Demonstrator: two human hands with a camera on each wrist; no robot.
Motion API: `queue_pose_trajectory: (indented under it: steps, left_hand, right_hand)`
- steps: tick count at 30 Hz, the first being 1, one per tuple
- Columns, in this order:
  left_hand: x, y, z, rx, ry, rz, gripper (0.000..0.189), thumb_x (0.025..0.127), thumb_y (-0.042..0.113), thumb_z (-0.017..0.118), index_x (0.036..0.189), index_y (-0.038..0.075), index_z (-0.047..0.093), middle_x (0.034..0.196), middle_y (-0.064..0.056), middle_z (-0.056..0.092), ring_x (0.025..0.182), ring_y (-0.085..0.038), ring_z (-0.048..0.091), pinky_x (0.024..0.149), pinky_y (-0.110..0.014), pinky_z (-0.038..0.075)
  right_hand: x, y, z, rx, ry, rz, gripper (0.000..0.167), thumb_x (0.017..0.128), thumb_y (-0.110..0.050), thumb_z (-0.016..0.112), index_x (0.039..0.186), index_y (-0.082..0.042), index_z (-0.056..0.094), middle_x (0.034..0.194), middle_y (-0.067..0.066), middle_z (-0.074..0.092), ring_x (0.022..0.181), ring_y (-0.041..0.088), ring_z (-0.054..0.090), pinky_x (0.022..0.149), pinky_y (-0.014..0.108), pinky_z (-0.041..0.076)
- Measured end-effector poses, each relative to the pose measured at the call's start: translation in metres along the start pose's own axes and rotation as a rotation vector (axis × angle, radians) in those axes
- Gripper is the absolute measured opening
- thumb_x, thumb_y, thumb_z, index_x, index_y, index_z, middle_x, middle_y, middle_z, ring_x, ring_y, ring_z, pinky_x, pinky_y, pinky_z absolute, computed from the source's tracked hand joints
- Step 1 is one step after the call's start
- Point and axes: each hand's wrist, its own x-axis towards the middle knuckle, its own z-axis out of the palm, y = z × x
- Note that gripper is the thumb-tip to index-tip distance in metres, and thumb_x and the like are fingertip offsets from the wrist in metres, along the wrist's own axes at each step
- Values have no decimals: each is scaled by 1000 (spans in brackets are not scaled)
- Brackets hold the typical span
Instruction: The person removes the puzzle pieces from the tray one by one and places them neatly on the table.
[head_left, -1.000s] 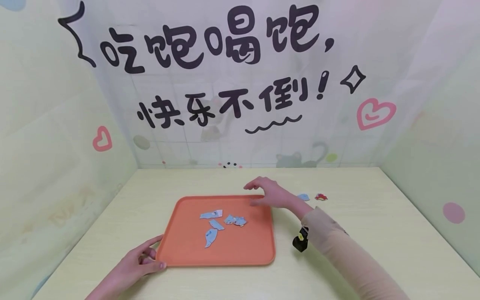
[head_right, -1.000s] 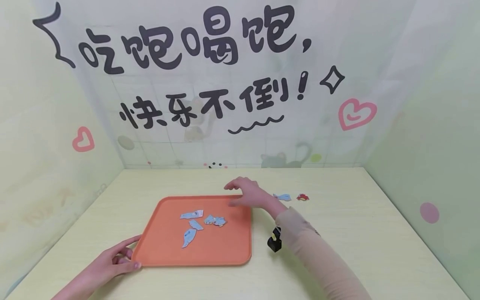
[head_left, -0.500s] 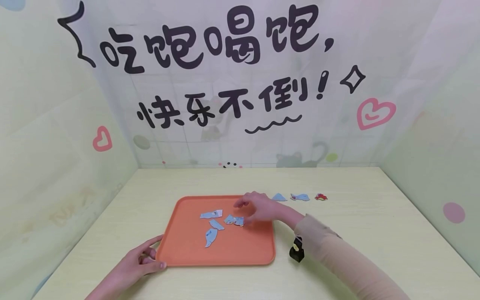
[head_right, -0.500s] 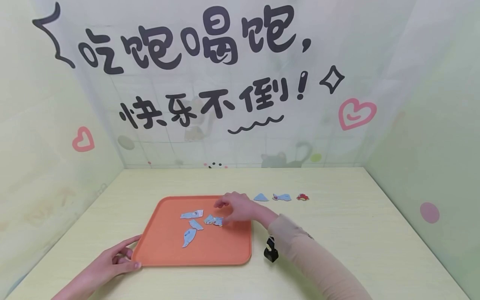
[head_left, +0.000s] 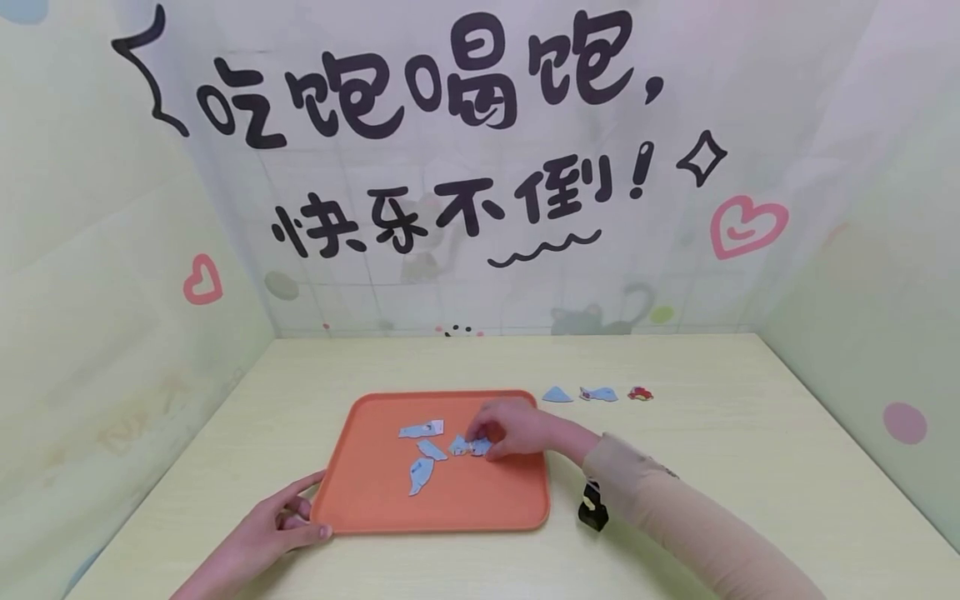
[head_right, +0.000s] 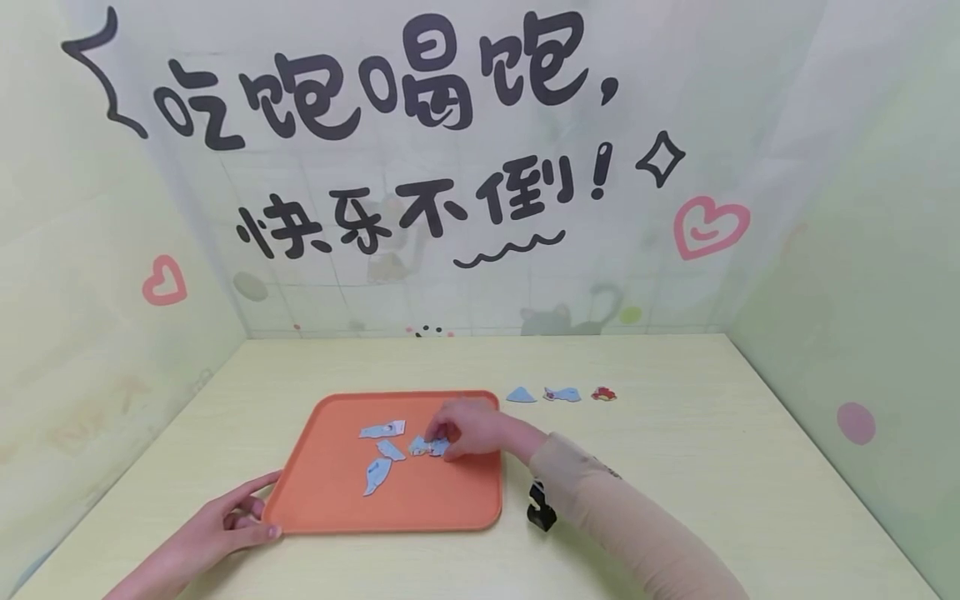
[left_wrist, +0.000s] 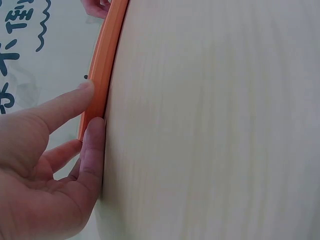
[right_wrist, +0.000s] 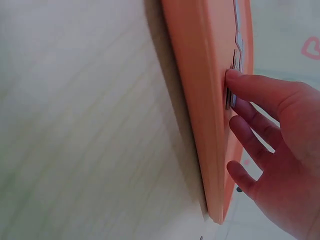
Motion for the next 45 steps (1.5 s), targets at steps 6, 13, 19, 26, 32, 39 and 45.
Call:
queue_pose_trajectory:
  steps: [6,13,19,26,32,39,45]
  left_hand:
    - [0,2,1,14,7,-12,85,86,24,76,153,1,30,100,-7,56,75,-8,47,67,-22,40]
    - [0,1,0,28,-2,1,85,86,26,76,153,-1,30,98,-7,58,74,-8,48,66,-22,40]
    - [-1,0,-1,11,-11,25,86,86,25,76,153,-2,29,98,-8,58,74,-7,48,65,-21,41]
    - [-1,0,-1,15,-9,13,86,86,26,76,153,-1,29,99,-8,58,74,-7,48,65,-22,40]
    - [-3,2,-1,0,-10,31,86,86,24,76,153,-2,29,100,-9,57,73,-6,47,65,-21,41]
    - [-2,2,0,-3,-3,19,85,87,23,76,154,0,28,101,-9,56,75,-7,47,65,-22,41]
    - [-2,3,1,25,10,-20,84,87,25,76,154,2,30,101,-7,57,76,-9,48,66,-23,40]
  right_hand:
    - [0,-2,1,-3,1,31,27,86,-19,78,112,-19,71,104,-7,65,93,6,55,85,20,47]
    - [-3,-2,-1,32,3,33,26,86,-15,77,111,-18,71,106,-5,65,96,8,56,86,21,47]
    - [-5,-1,-6,57,14,11,27,85,-14,77,111,-16,71,108,-4,66,99,9,58,91,23,48]
    - [-7,0,-10,64,37,8,25,85,-9,75,108,-18,71,107,-7,67,100,11,59,93,28,49]
    - [-15,5,-19,124,59,44,27,86,-9,73,112,-15,70,109,-5,64,105,14,57,95,34,48]
    - [-32,17,-35,139,126,46,29,86,-7,72,115,-11,70,108,0,64,104,22,56,93,41,48]
    - [-50,35,-48,129,201,2,29,85,-7,74,114,-9,69,109,2,68,102,26,60,95,49,48]
